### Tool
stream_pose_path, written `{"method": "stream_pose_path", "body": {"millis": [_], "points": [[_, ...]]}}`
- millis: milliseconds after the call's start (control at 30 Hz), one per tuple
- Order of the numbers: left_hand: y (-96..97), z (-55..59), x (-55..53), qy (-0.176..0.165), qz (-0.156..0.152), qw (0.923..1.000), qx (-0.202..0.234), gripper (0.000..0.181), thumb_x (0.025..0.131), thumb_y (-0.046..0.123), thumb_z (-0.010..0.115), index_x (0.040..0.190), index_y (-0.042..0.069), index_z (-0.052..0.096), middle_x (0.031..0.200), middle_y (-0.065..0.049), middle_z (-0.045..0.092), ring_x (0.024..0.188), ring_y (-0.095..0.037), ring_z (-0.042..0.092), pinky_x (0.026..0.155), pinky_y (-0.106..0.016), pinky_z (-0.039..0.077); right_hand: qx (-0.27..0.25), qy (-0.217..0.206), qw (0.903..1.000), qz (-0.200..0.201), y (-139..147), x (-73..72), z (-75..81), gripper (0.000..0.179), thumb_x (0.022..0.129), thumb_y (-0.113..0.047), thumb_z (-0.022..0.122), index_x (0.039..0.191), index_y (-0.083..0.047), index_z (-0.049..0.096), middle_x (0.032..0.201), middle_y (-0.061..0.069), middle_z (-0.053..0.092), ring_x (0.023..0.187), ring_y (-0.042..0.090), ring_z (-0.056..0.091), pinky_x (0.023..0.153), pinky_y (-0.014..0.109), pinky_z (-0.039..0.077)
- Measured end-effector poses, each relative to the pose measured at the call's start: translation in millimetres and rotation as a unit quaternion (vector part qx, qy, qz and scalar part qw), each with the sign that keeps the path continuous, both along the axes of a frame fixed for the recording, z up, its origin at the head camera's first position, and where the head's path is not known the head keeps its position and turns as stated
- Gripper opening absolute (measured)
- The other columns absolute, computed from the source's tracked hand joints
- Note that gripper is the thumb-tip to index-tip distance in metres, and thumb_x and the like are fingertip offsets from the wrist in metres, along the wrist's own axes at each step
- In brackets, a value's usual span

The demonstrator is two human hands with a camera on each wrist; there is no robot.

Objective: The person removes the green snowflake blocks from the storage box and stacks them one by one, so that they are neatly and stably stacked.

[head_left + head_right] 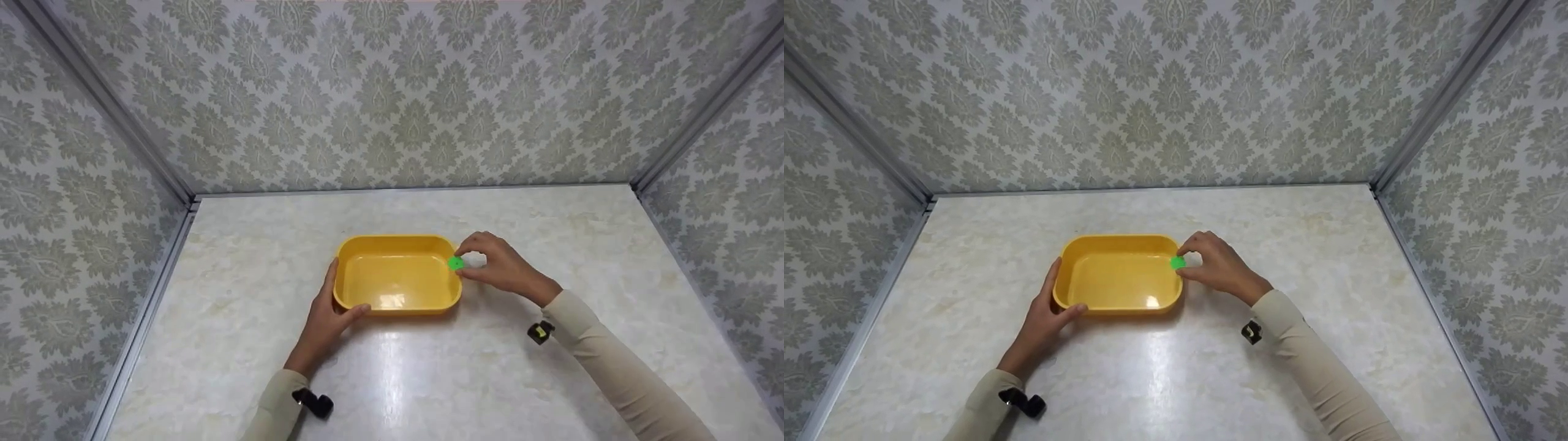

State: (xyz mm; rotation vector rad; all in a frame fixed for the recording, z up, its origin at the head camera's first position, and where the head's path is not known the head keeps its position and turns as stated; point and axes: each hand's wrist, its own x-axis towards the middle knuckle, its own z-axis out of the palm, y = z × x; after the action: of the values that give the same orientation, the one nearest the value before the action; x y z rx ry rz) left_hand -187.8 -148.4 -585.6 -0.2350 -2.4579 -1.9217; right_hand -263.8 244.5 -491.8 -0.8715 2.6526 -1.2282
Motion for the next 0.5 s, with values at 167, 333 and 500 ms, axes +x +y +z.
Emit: {"method": "stream_pose_path", "body": {"millis": [167, 333, 500], "points": [[0.5, 0.5, -0.5, 0.001, 0.001, 1.0, -0.004, 0.12, 0.091, 0.037, 0.094, 0.179, 0.03, 0.012, 0.181, -0.004, 0.027, 0.157, -0.024, 0.041, 0.127, -0.047, 0.034, -0.001, 0.013, 0.9999, -0.007, 10, 1.7, -3.3, 0.025, 0.095, -0.016, 0.09, 0.119, -0.013, 0.082, 0.12, 0.003, 0.073, 0.119, 0.043, 0.063, 0.102, 0.066, 0.049], [0.9, 1.0, -0.1, -0.006, 0.003, 0.9999, -0.007, 0.121, 0.09, 0.039, 0.094, 0.179, 0.031, 0.012, 0.181, -0.003, 0.027, 0.157, -0.022, 0.041, 0.127, -0.045, 0.034, 0.002, 0.019, 0.9997, -0.015, 19, 3.8, -6.8, 0.028, 0.094, -0.02, 0.091, 0.119, -0.012, 0.081, 0.12, 0.004, 0.073, 0.117, 0.04, 0.064, 0.102, 0.064, 0.05], [1.4, 1.1, 0.6, -0.008, 0.007, 0.9999, -0.012, 0.12, 0.091, 0.042, 0.093, 0.179, 0.031, 0.013, 0.181, -0.002, 0.027, 0.159, -0.021, 0.039, 0.129, -0.044, 0.031, 0.002, 0.008, 0.9996, -0.027, 27, 5.6, -10.9, 0.027, 0.095, -0.02, 0.09, 0.119, -0.013, 0.081, 0.12, 0.005, 0.073, 0.118, 0.039, 0.064, 0.105, 0.064, 0.05]]}}
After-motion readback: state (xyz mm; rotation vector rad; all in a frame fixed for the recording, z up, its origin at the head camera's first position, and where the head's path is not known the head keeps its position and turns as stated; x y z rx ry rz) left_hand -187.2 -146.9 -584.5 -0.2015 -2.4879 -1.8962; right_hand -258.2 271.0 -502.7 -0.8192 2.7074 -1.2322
